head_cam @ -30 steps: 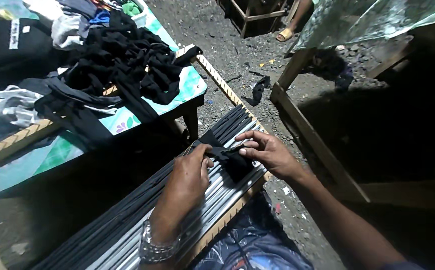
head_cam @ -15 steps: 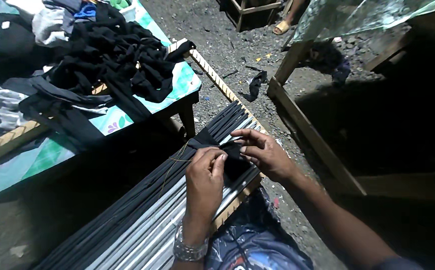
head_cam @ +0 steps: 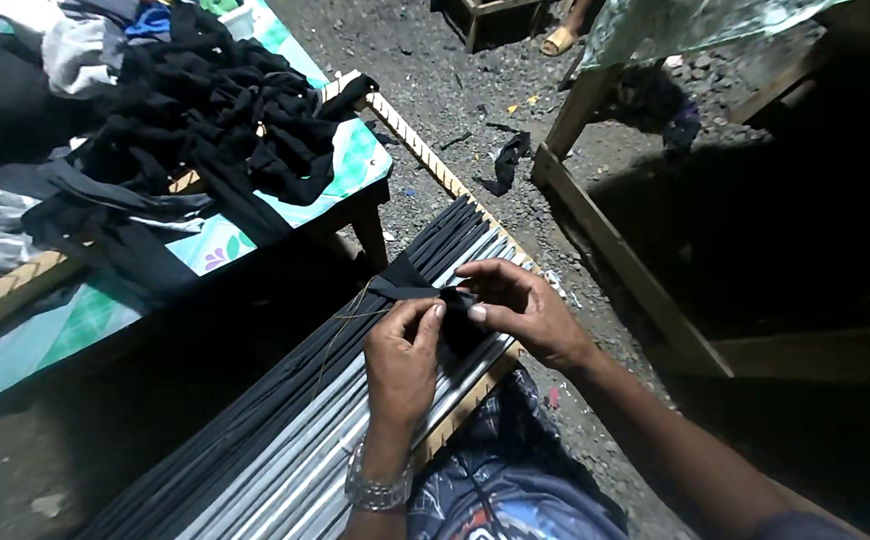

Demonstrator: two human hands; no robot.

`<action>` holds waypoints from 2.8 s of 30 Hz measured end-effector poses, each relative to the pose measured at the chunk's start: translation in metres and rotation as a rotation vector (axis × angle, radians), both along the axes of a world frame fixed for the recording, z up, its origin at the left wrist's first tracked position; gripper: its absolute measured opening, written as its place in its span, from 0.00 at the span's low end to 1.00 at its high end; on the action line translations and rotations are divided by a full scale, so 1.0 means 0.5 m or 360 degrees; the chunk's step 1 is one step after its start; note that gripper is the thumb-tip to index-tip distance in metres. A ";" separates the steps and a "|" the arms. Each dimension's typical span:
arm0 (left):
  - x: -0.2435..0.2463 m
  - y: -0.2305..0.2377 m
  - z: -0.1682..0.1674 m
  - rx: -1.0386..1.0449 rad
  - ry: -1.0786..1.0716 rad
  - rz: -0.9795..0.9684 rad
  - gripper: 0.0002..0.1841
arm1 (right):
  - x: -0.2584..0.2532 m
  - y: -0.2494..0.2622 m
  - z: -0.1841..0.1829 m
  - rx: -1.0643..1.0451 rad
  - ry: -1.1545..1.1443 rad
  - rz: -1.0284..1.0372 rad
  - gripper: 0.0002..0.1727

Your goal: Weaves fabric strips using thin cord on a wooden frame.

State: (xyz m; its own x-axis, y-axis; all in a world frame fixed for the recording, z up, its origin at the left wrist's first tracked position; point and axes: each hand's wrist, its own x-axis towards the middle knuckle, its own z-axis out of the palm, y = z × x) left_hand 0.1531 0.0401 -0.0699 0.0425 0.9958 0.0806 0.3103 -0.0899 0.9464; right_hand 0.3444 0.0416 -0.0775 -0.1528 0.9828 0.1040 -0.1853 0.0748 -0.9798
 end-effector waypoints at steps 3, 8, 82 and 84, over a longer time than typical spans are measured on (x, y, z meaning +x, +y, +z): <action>0.002 0.000 0.001 0.0047 0.0054 0.0006 0.05 | -0.003 -0.001 0.000 -0.0015 0.0015 -0.0077 0.20; 0.000 0.007 0.010 0.0239 0.0175 0.0033 0.05 | 0.005 0.008 0.001 -0.0082 0.0008 -0.0151 0.18; 0.036 -0.007 0.059 0.0452 0.0831 -0.0095 0.09 | 0.032 0.027 0.003 -0.0076 0.0038 -0.0291 0.10; 0.034 -0.010 0.063 0.0465 0.0822 -0.0088 0.09 | 0.031 0.029 0.003 -0.0087 0.0022 -0.0317 0.10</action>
State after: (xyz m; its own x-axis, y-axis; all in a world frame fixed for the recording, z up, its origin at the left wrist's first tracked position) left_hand 0.1704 0.0351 -0.0384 0.2002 0.9306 0.3064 0.7113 -0.3531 0.6078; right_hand 0.3600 0.0559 -0.0758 0.0460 0.9977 0.0504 -0.1858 0.0581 -0.9809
